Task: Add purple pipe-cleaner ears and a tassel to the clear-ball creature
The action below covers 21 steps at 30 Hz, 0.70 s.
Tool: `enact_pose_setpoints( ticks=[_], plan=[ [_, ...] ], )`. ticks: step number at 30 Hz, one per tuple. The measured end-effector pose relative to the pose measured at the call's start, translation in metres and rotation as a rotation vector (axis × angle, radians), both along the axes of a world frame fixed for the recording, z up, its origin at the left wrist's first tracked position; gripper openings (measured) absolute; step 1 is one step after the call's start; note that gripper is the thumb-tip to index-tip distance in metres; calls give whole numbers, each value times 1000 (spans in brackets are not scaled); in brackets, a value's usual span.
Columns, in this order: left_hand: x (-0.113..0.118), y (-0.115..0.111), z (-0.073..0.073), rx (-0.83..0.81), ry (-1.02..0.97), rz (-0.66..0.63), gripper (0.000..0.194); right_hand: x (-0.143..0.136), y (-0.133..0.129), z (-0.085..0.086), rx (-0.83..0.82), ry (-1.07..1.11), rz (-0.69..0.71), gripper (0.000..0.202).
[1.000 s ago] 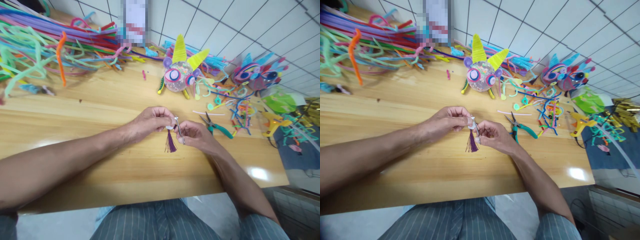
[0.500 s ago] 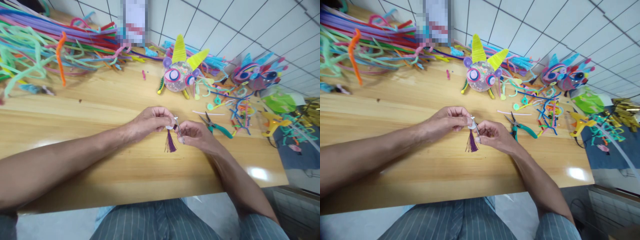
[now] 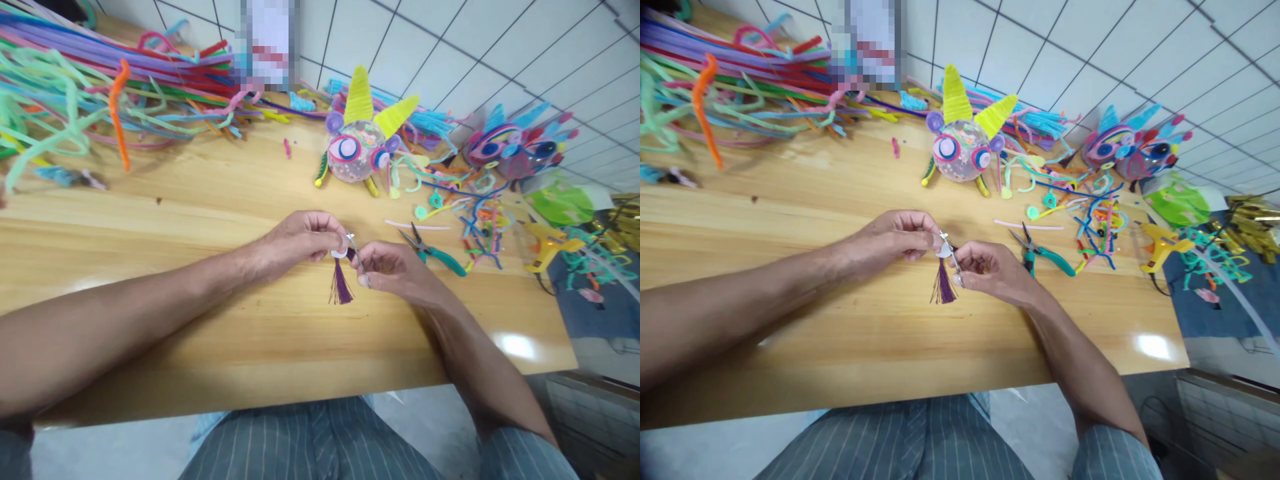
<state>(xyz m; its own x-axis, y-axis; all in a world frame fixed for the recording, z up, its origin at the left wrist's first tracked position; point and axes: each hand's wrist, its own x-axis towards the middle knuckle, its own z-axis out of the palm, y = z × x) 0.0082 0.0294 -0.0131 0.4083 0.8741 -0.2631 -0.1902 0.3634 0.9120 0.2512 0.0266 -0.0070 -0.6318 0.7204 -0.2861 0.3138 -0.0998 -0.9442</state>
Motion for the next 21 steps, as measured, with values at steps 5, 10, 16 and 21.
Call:
enact_pose_setpoints(
  ticks=[5,10,16,21],
  plan=[
    [-1,2,1,-1,36,-38,8,-1,1,1,-4,-2,8,40],
    [-1,2,0,4,46,-51,9,-1,0,1,-14,-10,9,41],
    [-2,2,-1,2,27,-66,10,1,0,1,-21,6,9,40],
    [0,2,1,-13,9,-38,8,2,0,0,-2,-3,-6,38]
  ],
)
